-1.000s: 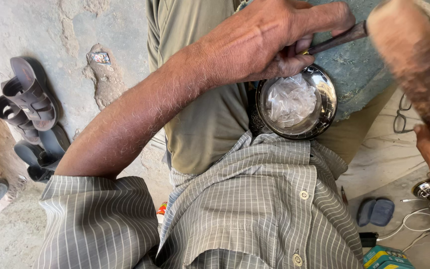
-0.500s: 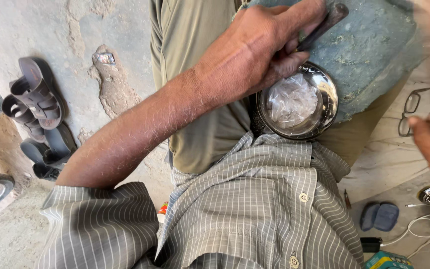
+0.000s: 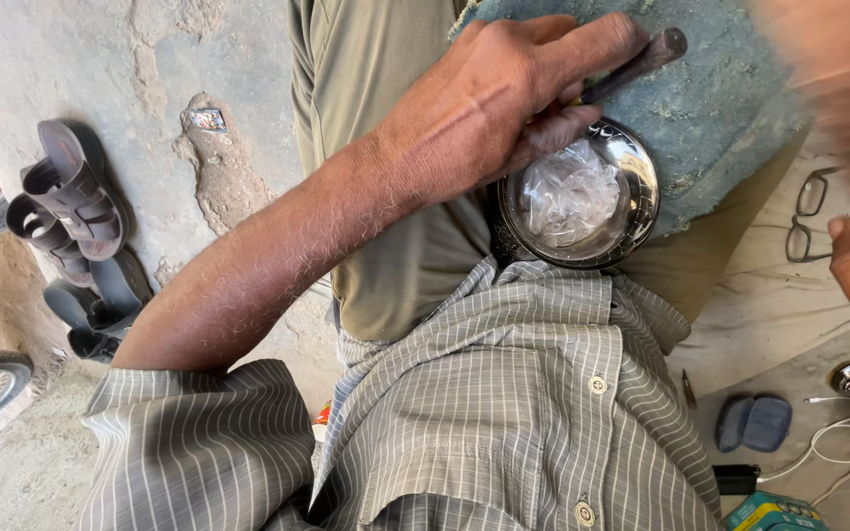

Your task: The person holds a small metal rod against a metal bowl resting on their lap and repeatedly strikes it with a wooden mallet. The person adjusts the rod's position occasionally while continuing to hammer.

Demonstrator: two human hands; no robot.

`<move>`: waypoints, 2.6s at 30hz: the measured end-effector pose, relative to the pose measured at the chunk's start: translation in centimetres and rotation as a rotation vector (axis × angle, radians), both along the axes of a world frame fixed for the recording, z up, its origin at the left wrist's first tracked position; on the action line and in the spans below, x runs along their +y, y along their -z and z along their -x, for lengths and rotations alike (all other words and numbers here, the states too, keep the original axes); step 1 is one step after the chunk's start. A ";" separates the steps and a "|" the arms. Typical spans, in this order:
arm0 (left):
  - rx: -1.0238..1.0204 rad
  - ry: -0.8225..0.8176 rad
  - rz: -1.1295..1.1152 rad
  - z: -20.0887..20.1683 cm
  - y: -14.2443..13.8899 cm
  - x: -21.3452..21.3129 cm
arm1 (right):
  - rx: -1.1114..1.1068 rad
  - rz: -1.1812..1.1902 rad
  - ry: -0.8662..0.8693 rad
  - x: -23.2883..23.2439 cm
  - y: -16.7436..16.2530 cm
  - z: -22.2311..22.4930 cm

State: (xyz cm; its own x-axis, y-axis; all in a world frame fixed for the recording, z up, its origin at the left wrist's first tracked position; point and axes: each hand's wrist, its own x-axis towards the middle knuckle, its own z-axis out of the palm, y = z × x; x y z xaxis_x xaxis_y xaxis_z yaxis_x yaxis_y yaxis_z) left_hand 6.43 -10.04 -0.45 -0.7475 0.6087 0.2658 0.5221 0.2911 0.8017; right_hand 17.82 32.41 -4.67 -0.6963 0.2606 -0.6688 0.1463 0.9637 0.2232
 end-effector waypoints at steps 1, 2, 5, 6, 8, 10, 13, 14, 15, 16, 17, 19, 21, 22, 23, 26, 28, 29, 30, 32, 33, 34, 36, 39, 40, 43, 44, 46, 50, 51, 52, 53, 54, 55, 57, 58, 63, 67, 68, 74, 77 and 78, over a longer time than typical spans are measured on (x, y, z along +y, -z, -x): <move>-0.014 0.007 -0.001 0.0 0.0 0.0 | 0.007 0.008 -0.043 0.0 -0.3 -0.1; -0.026 0.012 0.001 0.1 0.0 0.0 | 0.015 0.020 -0.071 0.0 -0.5 -0.2; -0.009 0.029 -0.014 0.2 0.0 0.0 | 0.030 0.044 -0.118 -0.2 -1.4 -0.3; -0.027 0.037 -0.004 0.3 0.0 0.0 | 0.040 0.052 -0.124 -0.4 -1.7 -0.3; -0.069 0.038 0.021 0.5 0.1 0.1 | 0.061 0.071 -0.137 -0.7 -2.3 -0.4; -0.009 0.033 0.006 0.6 0.3 0.1 | 0.083 0.097 -0.139 -1.3 -3.1 -0.1; 0.004 0.046 0.011 0.7 0.5 0.1 | 0.126 0.131 -0.114 -2.3 -4.1 0.2; -0.013 0.042 0.021 0.7 0.5 0.1 | 0.136 0.141 -0.106 -2.5 -4.3 0.2; 0.001 0.044 0.007 0.7 0.6 0.0 | 0.149 0.157 -0.095 -2.5 -4.3 0.2; 0.013 0.046 -0.005 0.7 0.6 0.0 | 0.156 0.164 -0.090 -2.3 -4.2 0.1; 0.022 0.052 -0.009 0.8 0.6 -0.1 | 0.179 0.179 -0.075 -2.1 -3.8 -0.1; 0.032 0.060 -0.007 0.9 0.6 -0.1 | 0.207 0.187 -0.068 -1.2 -3.0 -0.6; 0.039 0.060 -0.017 1.0 0.5 -0.1 | 0.127 0.148 -0.224 -0.1 -1.9 -0.9; 0.049 0.065 -0.030 1.1 0.5 -0.1 | 0.083 0.130 -0.330 0.4 -1.4 -1.0; 0.050 0.071 -0.025 1.1 0.4 0.0 | 0.056 0.116 -0.465 0.9 -1.0 -1.1; 0.030 0.069 0.024 1.2 0.2 0.1 | -0.023 0.056 -0.747 1.1 -0.5 -0.8; 0.003 0.079 -0.014 1.2 0.2 0.1 | -0.271 -0.103 -0.714 0.9 -0.3 -0.9; 0.004 0.083 -0.016 1.3 0.3 0.0 | -0.395 -0.184 -0.693 0.7 -0.3 -0.9; 0.004 0.088 -0.018 1.3 0.3 0.0 | -0.342 -0.332 -0.993 0.4 -0.5 -0.8; 0.042 0.090 0.013 1.5 0.6 -0.2 | -0.276 -0.389 -1.140 -0.2 -1.0 -0.6; 0.045 0.093 -0.013 1.5 0.7 -0.2 | -0.257 -0.349 -1.101 -0.5 -1.2 -0.5; 0.045 0.094 -0.036 1.6 0.8 -0.1 | -0.226 -0.314 -1.073 -0.7 -1.5 -0.5; 0.039 0.100 -0.038 1.6 1.0 -0.3 | -0.191 -0.266 -1.030 -1.0 -1.8 -0.6; 0.041 0.119 -0.011 1.8 1.1 -0.4 | -0.155 -0.244 -0.998 -0.8 -2.1 -0.5; 0.037 0.116 -0.016 1.8 1.0 -0.3 | -0.144 -0.235 -0.998 -0.6 -2.0 -0.6; 0.023 0.111 -0.025 1.9 0.9 -0.2 | -0.087 -0.205 -1.006 -0.2 -1.6 -0.4; 0.025 0.115 -0.030 2.0 0.8 -0.2 | -0.054 -0.190 -1.011 0.0 -1.3 -0.3; 0.031 0.118 -0.026 2.1 0.8 -0.2 | 0.017 -0.136 -0.884 0.1 -0.6 -0.1; -0.025 0.141 -0.012 2.1 0.9 -0.3 | 0.006 -0.051 -0.233 -0.5 0.8 0.1; 0.001 0.137 -0.014 2.1 1.0 -0.3 | 0.005 -0.037 -0.197 -0.4 0.8 0.0; 0.023 0.123 -0.015 2.1 1.0 -0.3 | 0.014 -0.010 -0.167 -0.2 0.8 -0.1; 0.027 0.118 -0.004 2.1 1.1 -0.3 | 0.033 0.026 -0.144 0.1 0.7 -0.6; 0.031 0.112 0.007 2.1 1.1 -0.3 | 0.051 0.065 -0.114 0.0 0.4 -0.6; 0.020 0.118 0.024 2.1 1.1 -0.3 | 0.072 0.100 -0.092 -0.2 -0.3 -0.9; 0.026 0.135 0.028 2.2 1.2 -0.4 | 0.117 0.162 -0.031 -0.9 -1.7 -1.1; 0.034 0.130 0.019 2.2 1.2 -0.4 | 0.140 0.190 -0.005 -1.4 -2.4 -1.0; 0.000 0.153 0.022 2.4 1.2 -0.5 | 0.249 0.313 0.155 -2.5 -4.4 -1.9; 0.073 0.138 0.028 2.2 0.9 -0.4 | 0.258 0.332 0.148 -1.1 -4.2 -3.7; 0.095 0.141 0.017 2.2 0.8 -0.3 | 0.239 0.329 0.132 -0.9 -4.1 -4.1; -0.077 0.151 -0.021 2.7 0.1 2.0 | 0.215 0.388 0.138 -2.6 -7.0 -5.3; 0.027 0.257 -0.199 3.7 0.5 3.5 | 0.307 0.694 0.219 -4.2 -8.0 -3.6; 0.036 0.295 -0.228 4.0 0.7 3.9 | 0.313 0.670 0.286 -4.7 -8.5 -3.3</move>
